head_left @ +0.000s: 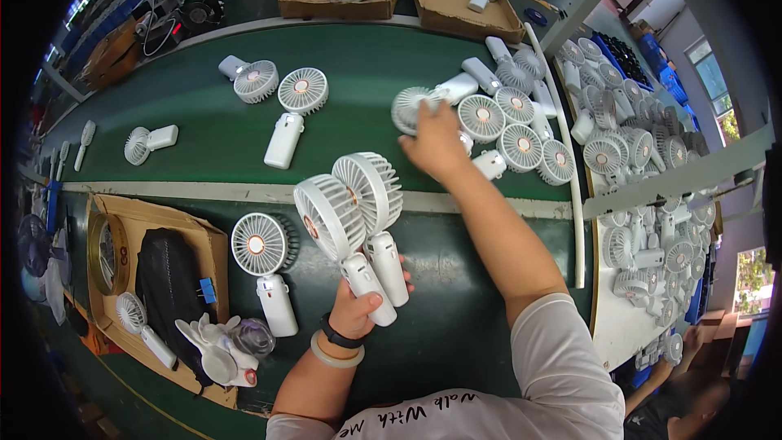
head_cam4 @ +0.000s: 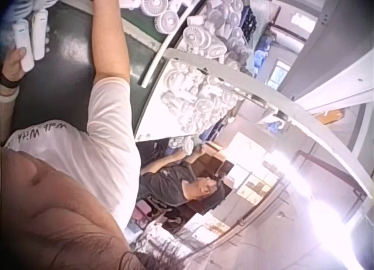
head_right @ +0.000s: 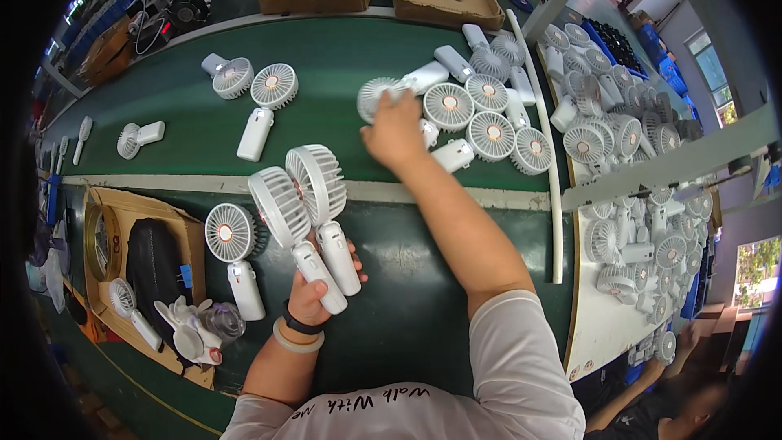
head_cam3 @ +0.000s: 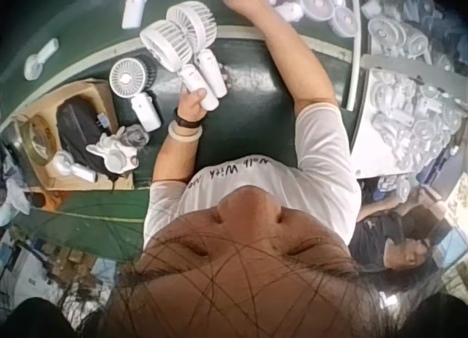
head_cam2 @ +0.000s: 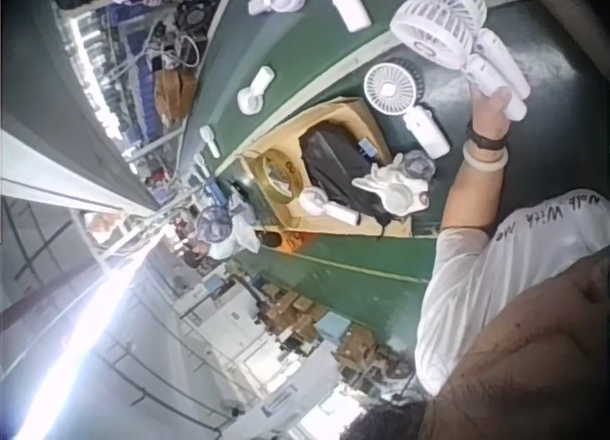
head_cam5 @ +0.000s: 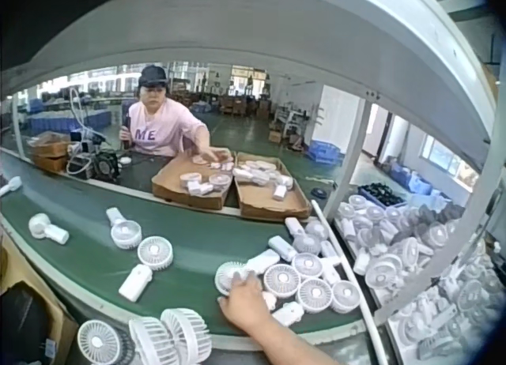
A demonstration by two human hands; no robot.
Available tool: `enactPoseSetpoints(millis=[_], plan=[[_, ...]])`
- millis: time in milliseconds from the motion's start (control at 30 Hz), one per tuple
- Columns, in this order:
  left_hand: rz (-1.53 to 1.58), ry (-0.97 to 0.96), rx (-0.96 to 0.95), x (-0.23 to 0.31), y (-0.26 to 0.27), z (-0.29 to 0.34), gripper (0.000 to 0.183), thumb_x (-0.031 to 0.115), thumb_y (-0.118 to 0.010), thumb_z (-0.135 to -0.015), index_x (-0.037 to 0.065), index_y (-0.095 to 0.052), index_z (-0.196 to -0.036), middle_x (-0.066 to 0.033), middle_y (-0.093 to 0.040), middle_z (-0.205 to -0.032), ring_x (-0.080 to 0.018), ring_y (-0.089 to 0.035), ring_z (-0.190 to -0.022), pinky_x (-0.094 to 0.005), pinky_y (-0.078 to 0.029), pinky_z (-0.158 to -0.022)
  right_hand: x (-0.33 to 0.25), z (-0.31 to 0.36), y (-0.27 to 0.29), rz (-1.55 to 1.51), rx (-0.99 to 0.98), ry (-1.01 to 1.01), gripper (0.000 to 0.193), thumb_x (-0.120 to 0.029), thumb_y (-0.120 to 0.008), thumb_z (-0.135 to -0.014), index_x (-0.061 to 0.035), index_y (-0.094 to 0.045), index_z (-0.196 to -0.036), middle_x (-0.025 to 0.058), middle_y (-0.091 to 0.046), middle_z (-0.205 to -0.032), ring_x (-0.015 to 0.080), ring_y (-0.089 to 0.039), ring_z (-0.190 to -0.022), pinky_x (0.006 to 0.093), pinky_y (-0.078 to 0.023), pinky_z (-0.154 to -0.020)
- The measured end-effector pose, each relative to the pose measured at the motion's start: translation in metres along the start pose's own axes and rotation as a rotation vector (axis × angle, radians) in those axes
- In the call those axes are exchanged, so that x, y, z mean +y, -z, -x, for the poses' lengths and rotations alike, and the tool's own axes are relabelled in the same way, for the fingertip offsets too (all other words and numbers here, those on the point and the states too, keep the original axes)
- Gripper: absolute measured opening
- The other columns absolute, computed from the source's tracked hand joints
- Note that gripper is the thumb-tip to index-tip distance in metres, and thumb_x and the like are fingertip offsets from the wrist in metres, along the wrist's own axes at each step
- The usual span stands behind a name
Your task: The person assembles white portable fans by picking up fan heads and bases from a green workbench and snapping them together. The person repeatedly handles multiple units, joining the components and placing the assembled fans on the table. A brief cleaning action with a cloth is performed on one fan before assembly continues.
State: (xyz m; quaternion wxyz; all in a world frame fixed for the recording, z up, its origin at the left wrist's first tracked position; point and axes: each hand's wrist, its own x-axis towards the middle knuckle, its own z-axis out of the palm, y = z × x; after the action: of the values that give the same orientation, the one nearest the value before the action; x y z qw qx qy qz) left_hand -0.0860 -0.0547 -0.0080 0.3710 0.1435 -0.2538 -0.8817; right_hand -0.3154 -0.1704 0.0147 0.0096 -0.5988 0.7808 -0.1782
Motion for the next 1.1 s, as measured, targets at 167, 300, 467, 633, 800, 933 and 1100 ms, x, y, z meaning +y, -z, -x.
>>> enactPoseSetpoints(millis=[167,300,467,633,800,933,1100], plan=[[-0.038,-0.022,0.065,0.003,-0.001,0.003,0.079,0.021,-0.077,-0.065,0.003,-0.033,-0.129,-0.0160,-0.049,-0.118,-0.0278,-0.057,-0.102,-0.0434,-0.051,-0.084,-0.031,-0.017,-0.011,-0.077,-0.042,0.325,0.067,-0.018,-0.071,-0.071,0.0018,-0.040,-0.127,0.0251,-0.039,-0.131,0.0369,-0.041,-0.120,0.0460,-0.036,-0.098],[-0.014,-0.029,0.077,0.004,-0.001,0.003,0.079,0.020,-0.076,-0.065,0.003,-0.033,-0.129,-0.0159,-0.049,-0.118,-0.0277,-0.057,-0.102,-0.0430,-0.051,-0.084,-0.002,-0.050,-0.013,0.068,-0.257,0.155,0.067,-0.019,-0.073,-0.069,-0.0082,-0.043,-0.127,0.0183,-0.049,-0.122,0.0326,-0.048,-0.112,0.0467,-0.039,-0.093],[0.059,-0.068,0.064,0.003,0.000,0.000,0.077,0.018,-0.075,-0.066,0.005,-0.032,-0.130,-0.0157,-0.049,-0.117,-0.0277,-0.057,-0.102,-0.0422,-0.052,-0.083,-0.001,-0.013,0.000,-0.795,-0.436,0.034,0.052,-0.022,-0.060,-0.083,-0.0044,-0.040,-0.129,0.0157,-0.056,-0.111,0.0244,-0.060,-0.088,0.0378,-0.050,-0.074],[0.072,-0.121,0.074,0.003,0.000,-0.001,0.076,0.016,-0.075,-0.067,0.008,-0.032,-0.129,-0.0159,-0.049,-0.116,-0.0278,-0.057,-0.101,-0.0418,-0.052,-0.082,-0.015,0.065,0.049,-1.708,-0.488,-0.201,0.041,-0.018,-0.056,-0.084,0.0013,-0.044,-0.118,0.0128,-0.058,-0.096,0.0182,-0.061,-0.072,0.0309,-0.055,-0.062],[-0.004,-0.136,0.079,0.002,0.000,-0.001,0.081,0.020,-0.073,-0.068,0.013,-0.026,-0.134,-0.0145,-0.047,-0.117,-0.0262,-0.056,-0.102,-0.0417,-0.052,-0.082,-0.023,0.102,0.073,-1.528,-0.309,-0.139,0.045,-0.010,-0.060,-0.080,0.0015,-0.045,-0.120,0.0102,-0.061,-0.097,0.0196,-0.064,-0.079,0.0318,-0.053,-0.072],[-0.018,-0.147,0.073,0.001,0.001,-0.001,0.084,0.016,-0.071,-0.067,0.014,-0.024,-0.137,-0.0131,-0.046,-0.119,-0.0252,-0.053,-0.105,-0.0428,-0.050,-0.086,-0.025,0.115,0.079,-1.538,-0.240,-0.133,0.047,-0.008,-0.059,-0.079,0.0004,-0.043,-0.123,0.0113,-0.061,-0.102,0.0209,-0.064,-0.088,0.0335,-0.051,-0.078],[-0.014,-0.135,0.061,0.001,0.001,0.000,0.084,0.012,-0.069,-0.066,0.014,-0.024,-0.137,-0.0129,-0.046,-0.120,-0.0244,-0.052,-0.106,-0.0434,-0.049,-0.087,-0.029,0.123,0.076,-1.515,-0.184,-0.161,0.046,-0.007,-0.057,-0.079,0.0000,-0.043,-0.122,0.0116,-0.061,-0.102,0.0208,-0.064,-0.089,0.0337,-0.051,-0.079]])
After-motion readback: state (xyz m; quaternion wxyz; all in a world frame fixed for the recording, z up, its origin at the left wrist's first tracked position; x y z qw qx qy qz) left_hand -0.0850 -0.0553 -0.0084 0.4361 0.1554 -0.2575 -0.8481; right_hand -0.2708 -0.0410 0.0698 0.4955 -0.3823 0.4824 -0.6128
